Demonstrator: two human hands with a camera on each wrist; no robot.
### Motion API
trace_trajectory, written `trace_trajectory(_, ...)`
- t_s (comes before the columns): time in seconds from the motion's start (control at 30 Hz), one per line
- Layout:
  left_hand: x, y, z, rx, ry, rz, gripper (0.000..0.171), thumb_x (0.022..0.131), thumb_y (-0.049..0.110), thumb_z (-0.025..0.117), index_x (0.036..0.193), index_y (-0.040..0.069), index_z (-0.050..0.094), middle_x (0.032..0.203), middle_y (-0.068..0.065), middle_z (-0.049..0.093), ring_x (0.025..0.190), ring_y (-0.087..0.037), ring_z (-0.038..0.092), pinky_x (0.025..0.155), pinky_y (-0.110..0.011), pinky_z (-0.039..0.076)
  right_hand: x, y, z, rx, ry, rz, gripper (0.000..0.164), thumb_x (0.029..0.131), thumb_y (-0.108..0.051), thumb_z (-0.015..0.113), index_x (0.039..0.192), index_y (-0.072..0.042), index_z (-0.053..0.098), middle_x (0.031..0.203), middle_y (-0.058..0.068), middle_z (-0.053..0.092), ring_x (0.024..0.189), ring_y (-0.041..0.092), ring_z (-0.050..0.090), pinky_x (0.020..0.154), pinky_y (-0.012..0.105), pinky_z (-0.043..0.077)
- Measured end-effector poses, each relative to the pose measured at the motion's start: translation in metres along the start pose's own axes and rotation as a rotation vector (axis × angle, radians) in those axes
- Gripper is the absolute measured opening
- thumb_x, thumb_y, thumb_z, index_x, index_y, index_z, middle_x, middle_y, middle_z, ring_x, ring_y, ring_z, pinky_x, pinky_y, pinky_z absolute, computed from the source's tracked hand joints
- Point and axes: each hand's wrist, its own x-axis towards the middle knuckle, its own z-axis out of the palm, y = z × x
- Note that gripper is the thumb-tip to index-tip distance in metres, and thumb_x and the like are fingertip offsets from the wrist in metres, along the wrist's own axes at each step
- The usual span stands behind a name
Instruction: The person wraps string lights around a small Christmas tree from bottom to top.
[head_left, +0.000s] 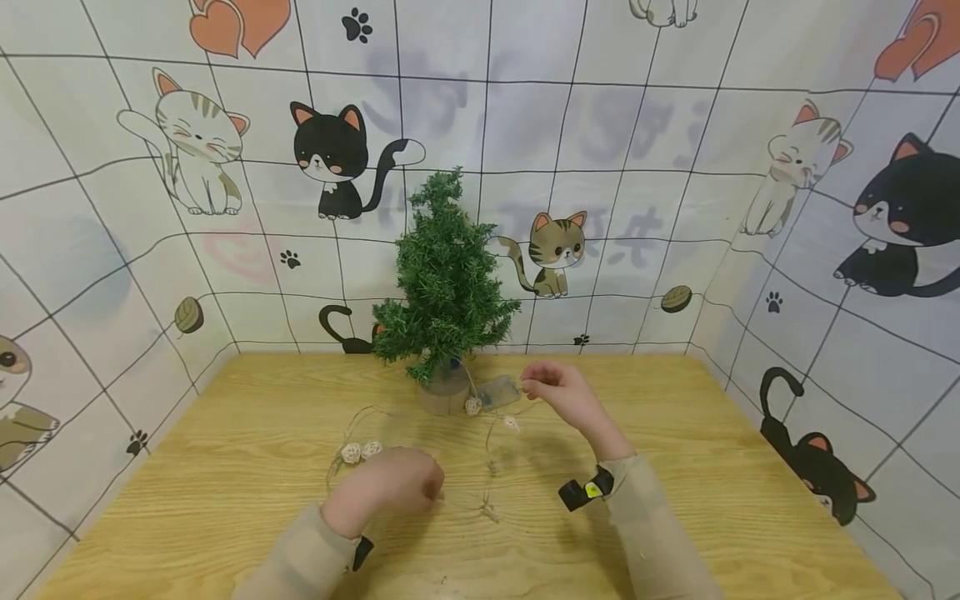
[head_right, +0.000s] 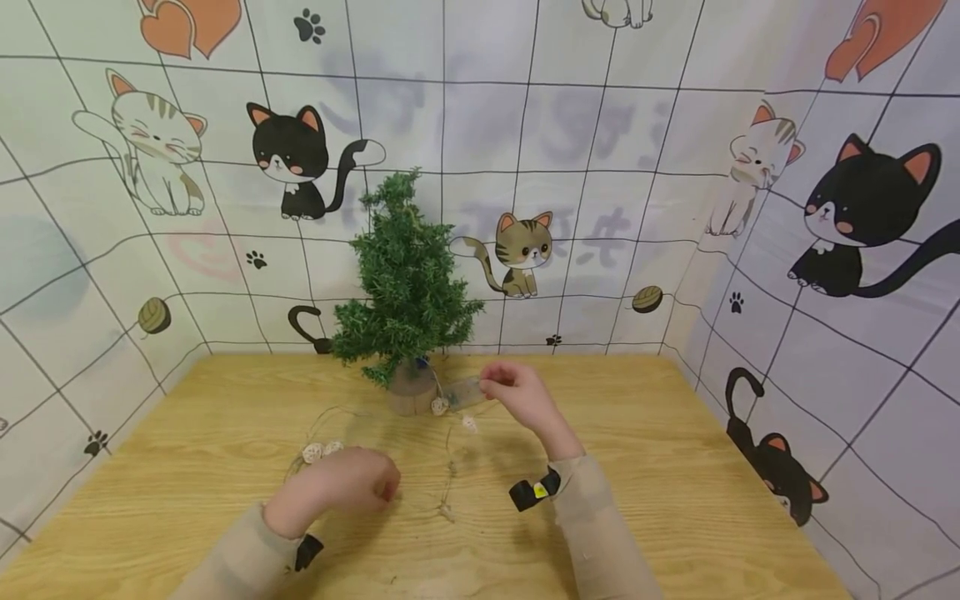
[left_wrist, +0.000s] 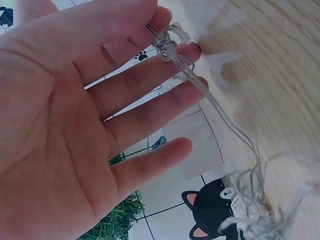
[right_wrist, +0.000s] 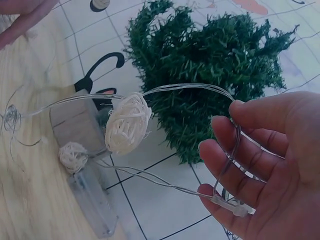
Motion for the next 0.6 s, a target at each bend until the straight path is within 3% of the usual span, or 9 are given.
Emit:
trace_trajectory(0.3,-0.001,-0.012,-0.007,-0.054,0.04,0.071,0.021,0.081,0.003,0.067,0.071,0.022,0.062,0.074,0.016,0.056,0.067,-0.002,0.051,0.065,-0.025,0.047,-0.003,-0.015,0.001,0.014,-0.022,-0.022,0.017,0.096,-0.006,0.06,0.106,0.008,0.063,0.094,0.025,0.063,0.087,0.039,0.061,0.077,0.037,0.051)
trace_trajectory(0.47,-0.007,-0.015,-0.02,-0.102,0.064,0.12,0.018,0.087,0.008,0.068,0.076,0.022,0.063,0.077,0.018,0.056,0.072,-0.001,0.054,0.069,-0.026,0.048,-0.012,-0.04,0.0,-0.016,-0.032,-0.044,0.015,0.095,0.0,0.057,0.104,0.012,0.061,0.091,0.029,0.061,0.08,0.03,0.061,0.074,0.034,0.051)
trace_trajectory(0.6,-0.015,-0.015,-0.034,-0.099,0.153,0.124,0.017,0.09,0.014,0.069,0.078,0.024,0.061,0.078,0.018,0.058,0.071,-0.001,0.054,0.066,-0.026,0.047,-0.009,-0.03,0.001,-0.029,-0.027,-0.044,0.015,0.095,-0.003,0.059,0.105,0.007,0.064,0.085,0.015,0.064,0.079,0.026,0.061,0.074,0.035,0.05)
